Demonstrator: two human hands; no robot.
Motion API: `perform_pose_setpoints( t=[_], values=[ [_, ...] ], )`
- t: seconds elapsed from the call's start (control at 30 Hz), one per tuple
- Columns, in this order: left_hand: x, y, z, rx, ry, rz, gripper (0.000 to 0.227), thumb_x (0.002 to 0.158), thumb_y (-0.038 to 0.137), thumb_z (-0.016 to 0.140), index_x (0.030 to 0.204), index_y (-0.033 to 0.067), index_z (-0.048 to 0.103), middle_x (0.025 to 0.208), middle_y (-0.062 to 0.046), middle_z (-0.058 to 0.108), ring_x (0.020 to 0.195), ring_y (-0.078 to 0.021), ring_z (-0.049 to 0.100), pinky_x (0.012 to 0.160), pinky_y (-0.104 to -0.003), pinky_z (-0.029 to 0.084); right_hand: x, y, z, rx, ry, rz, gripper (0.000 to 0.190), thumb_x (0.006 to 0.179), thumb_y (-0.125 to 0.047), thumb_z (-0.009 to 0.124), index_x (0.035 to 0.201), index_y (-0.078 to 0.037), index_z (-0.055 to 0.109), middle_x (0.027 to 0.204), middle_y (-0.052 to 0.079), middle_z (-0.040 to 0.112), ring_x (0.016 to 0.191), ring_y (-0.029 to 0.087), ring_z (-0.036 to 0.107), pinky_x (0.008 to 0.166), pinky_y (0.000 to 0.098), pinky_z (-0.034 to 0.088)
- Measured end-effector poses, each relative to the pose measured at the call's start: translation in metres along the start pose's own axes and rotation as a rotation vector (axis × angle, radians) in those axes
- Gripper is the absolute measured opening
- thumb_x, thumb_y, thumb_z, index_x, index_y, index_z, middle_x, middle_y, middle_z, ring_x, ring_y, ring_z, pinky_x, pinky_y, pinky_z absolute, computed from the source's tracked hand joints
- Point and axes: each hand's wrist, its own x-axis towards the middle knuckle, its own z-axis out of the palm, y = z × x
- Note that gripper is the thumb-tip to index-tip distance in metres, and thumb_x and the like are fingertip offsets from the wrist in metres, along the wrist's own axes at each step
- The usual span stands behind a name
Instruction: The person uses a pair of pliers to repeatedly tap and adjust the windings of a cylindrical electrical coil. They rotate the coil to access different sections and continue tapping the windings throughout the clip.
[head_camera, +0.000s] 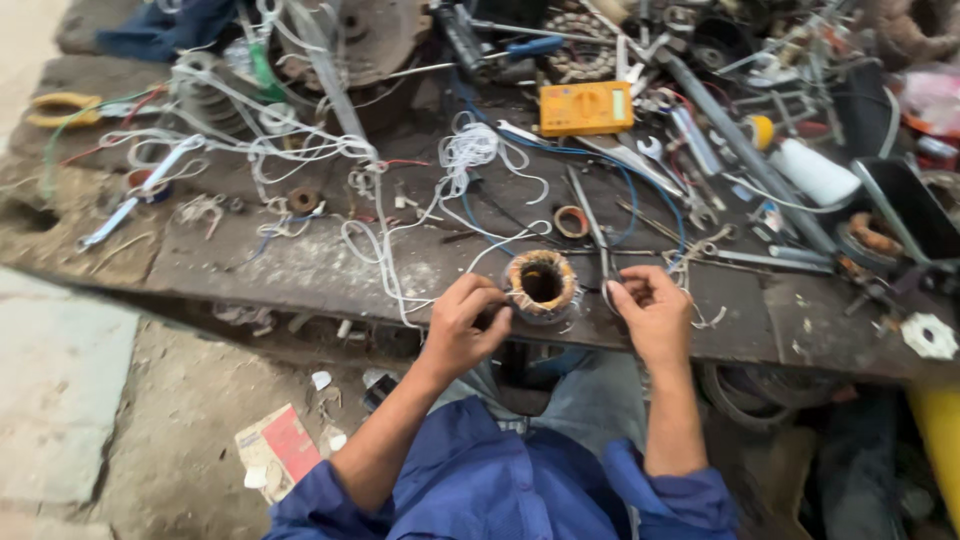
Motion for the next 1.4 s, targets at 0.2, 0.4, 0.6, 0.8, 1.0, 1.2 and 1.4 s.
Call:
perform_pose_setpoints(
  t=[0.2,0.4,0.6,0.8,1.0,1.2,1.4],
  values=[
    [0.006,0.013,-0.001,-0.072,-0.058,-0.191,0.017,0.086,0.014,0.079,0.096,0.0054,0.068,0.091,-0.008,0.065,0.081,-0.0233,0.07,0.071,-0.034,0.057,0.001,0.011,0.002,0.004,-0.012,0.023,0.021,0.09,-0.007,0.08,0.108,0.0,0.071,0.087,0.002,0.07,0.075,0.006,0.062,0.067,0.0208,0.051],
    [0.011,0.035,-0.006,0.285,-0.155,-0.101,0.015,0.088,0.018,0.074,0.096,0.0069,0.068,0.091,-0.01,0.06,0.086,-0.0298,0.063,0.074,-0.042,0.051,0.0,0.005,0.004,0.096,-0.043,0.062,0.021,0.091,-0.007,0.078,0.11,-0.001,0.069,0.089,0.001,0.07,0.077,0.005,0.062,0.069,0.0202,0.051],
    [0.009,0.039,0.004,0.347,-0.159,-0.121,0.012,0.084,0.017,0.075,0.092,0.0094,0.071,0.088,-0.009,0.061,0.084,-0.029,0.062,0.072,-0.042,0.051,0.001,0.01,0.001,-0.042,-0.009,0.032,0.019,0.088,-0.007,0.081,0.103,-0.002,0.072,0.08,0.001,0.069,0.071,0.005,0.06,0.064,0.021,0.049],
    [0.008,0.035,0.011,0.372,-0.12,-0.098,0.01,0.083,0.013,0.076,0.089,0.0086,0.069,0.086,-0.007,0.061,0.081,-0.0277,0.062,0.069,-0.04,0.051,0.002,0.002,0.002,0.039,-0.014,0.009,0.018,0.089,-0.006,0.08,0.103,-0.001,0.071,0.079,0.001,0.068,0.07,0.004,0.059,0.062,0.0201,0.049],
    [0.017,0.033,0.01,0.274,-0.117,-0.074,0.013,0.076,0.011,0.077,0.078,0.0073,0.065,0.079,-0.005,0.061,0.075,-0.0262,0.062,0.065,-0.04,0.05,0.001,-0.002,0.0,0.07,-0.02,0.051,0.02,0.088,-0.008,0.08,0.104,0.0,0.071,0.08,0.001,0.07,0.068,0.004,0.061,0.061,0.0198,0.05],
    [0.029,0.027,0.001,0.062,-0.242,-0.213,0.012,0.077,0.007,0.073,0.078,0.0036,0.062,0.074,-0.008,0.059,0.066,-0.0225,0.064,0.061,-0.034,0.052,0.002,-0.002,-0.001,0.043,-0.019,0.002,0.019,0.089,-0.009,0.08,0.103,0.0,0.071,0.08,0.001,0.071,0.07,0.003,0.062,0.062,0.0194,0.051],
    [0.013,0.025,0.007,-0.081,-0.151,-0.276,0.011,0.083,0.002,0.071,0.083,0.0005,0.06,0.075,-0.007,0.06,0.058,-0.0153,0.063,0.053,-0.03,0.049,0.003,-0.001,-0.001,-0.001,-0.036,-0.001,0.016,0.089,-0.009,0.08,0.1,-0.001,0.071,0.079,0.001,0.072,0.068,0.004,0.062,0.061,0.02,0.05]
  ],
)
